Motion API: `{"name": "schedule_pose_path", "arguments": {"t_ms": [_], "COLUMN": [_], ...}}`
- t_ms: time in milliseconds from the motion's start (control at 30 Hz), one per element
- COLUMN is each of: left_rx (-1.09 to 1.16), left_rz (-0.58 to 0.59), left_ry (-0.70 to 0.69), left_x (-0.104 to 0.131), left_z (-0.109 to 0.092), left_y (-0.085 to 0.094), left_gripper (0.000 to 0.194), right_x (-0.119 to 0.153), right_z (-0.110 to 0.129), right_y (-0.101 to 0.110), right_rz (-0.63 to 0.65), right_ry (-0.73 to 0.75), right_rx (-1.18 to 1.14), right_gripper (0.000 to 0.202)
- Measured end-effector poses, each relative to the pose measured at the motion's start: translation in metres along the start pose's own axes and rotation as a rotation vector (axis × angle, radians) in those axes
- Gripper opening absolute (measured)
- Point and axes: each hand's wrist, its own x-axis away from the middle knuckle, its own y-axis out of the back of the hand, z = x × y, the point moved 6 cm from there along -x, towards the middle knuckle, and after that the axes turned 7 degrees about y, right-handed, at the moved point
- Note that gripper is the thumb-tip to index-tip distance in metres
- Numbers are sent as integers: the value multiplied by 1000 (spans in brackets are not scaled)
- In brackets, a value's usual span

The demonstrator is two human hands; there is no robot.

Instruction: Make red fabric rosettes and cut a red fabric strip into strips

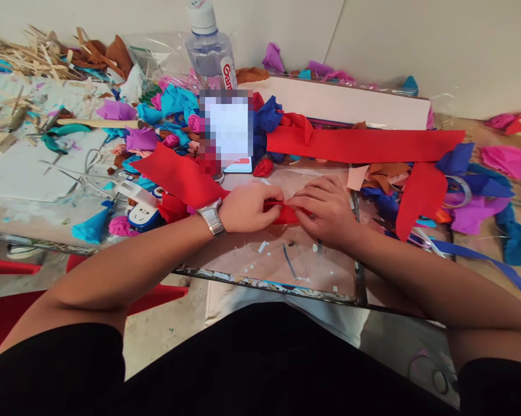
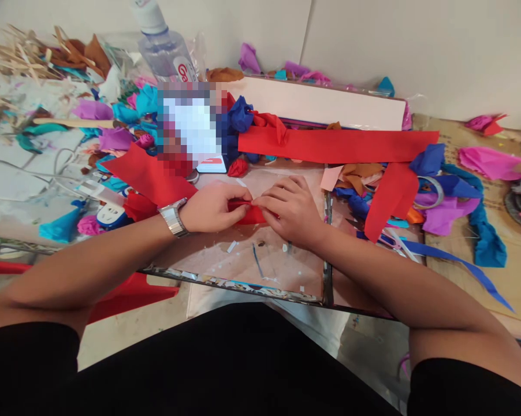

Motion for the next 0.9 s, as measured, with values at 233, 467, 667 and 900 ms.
{"name": "schedule_pose_path", "arguments": {"t_ms": [233,467,667,900], "left_rx": [87,133,127,66], "left_rz": [31,4,-22,-74], "left_ry": [-28,-35,-7,10], "left_x": [0,-1,-1,-1], "left_z": [-2,0,1,4], "left_y": [0,2,5,9], "left_gripper": [26,22,19,22], "right_x": [1,1,0,5], "right_z": [0,-1,0,-8], "right_y": [0,0,2,0], "right_rz": [19,52,20,-10], "right_ry": [-31,-84,-70,-170], "right_rx": [-23,-76,-69,-62], "right_gripper": [22,24,20,19]}}
